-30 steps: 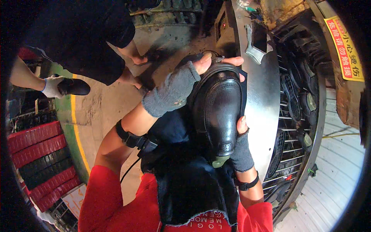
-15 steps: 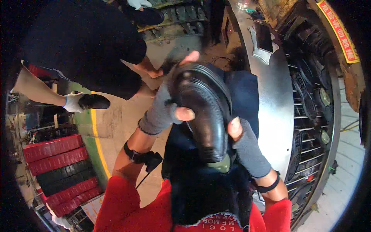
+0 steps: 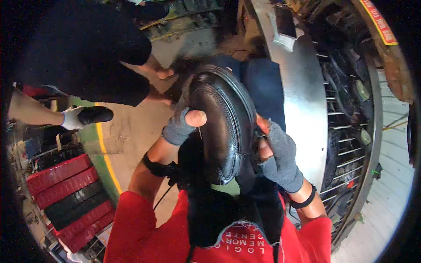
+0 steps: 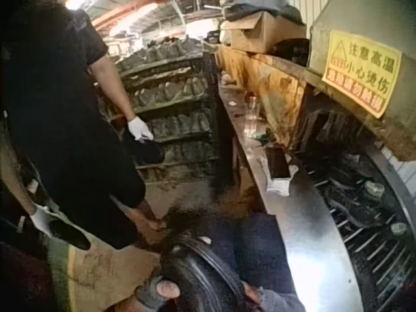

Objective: Assembling and inspecting shoe soles and uppers on a production line.

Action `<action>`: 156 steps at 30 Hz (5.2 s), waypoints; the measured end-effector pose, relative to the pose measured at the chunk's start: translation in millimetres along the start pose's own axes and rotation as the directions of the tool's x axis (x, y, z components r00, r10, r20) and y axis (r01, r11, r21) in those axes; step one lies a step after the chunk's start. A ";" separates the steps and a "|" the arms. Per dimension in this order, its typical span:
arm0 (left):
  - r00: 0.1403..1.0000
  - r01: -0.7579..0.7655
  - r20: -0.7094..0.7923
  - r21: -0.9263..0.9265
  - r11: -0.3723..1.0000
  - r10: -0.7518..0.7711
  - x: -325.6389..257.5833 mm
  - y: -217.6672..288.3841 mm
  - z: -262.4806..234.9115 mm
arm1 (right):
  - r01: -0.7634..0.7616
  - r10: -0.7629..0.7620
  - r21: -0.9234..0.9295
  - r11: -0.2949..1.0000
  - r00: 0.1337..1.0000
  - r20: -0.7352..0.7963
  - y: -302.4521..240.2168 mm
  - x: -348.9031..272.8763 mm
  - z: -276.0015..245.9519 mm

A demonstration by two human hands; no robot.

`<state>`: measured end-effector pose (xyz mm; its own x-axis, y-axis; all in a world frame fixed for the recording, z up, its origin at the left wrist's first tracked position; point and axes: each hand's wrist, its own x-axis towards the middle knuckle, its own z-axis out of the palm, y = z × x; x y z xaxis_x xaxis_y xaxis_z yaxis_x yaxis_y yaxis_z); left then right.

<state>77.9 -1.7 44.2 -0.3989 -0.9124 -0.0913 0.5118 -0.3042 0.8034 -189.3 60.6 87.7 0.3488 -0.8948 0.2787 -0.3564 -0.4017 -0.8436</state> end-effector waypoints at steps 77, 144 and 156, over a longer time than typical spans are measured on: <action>0.953 -0.218 0.022 0.743 0.632 0.303 -63.5 -14.3 92.3 | -0.658 0.706 0.324 0.680 0.706 -0.049 -42.3 -10.7 -39.2; 0.928 -0.355 0.214 0.763 0.540 0.307 -48.4 0.2 60.0 | -0.584 0.685 0.606 0.540 0.724 0.086 1.6 -14.2 -23.3; 0.937 -0.329 0.220 0.817 0.474 0.272 -45.3 8.2 57.0 | -0.609 0.725 0.666 0.430 0.673 0.147 -8.2 -7.2 -27.0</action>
<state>56.8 52.8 88.5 -0.4021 -0.8772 0.2623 -0.2476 0.3800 0.8913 -212.2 65.1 105.0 0.1035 -0.8647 -0.4915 0.2117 0.5020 -0.8385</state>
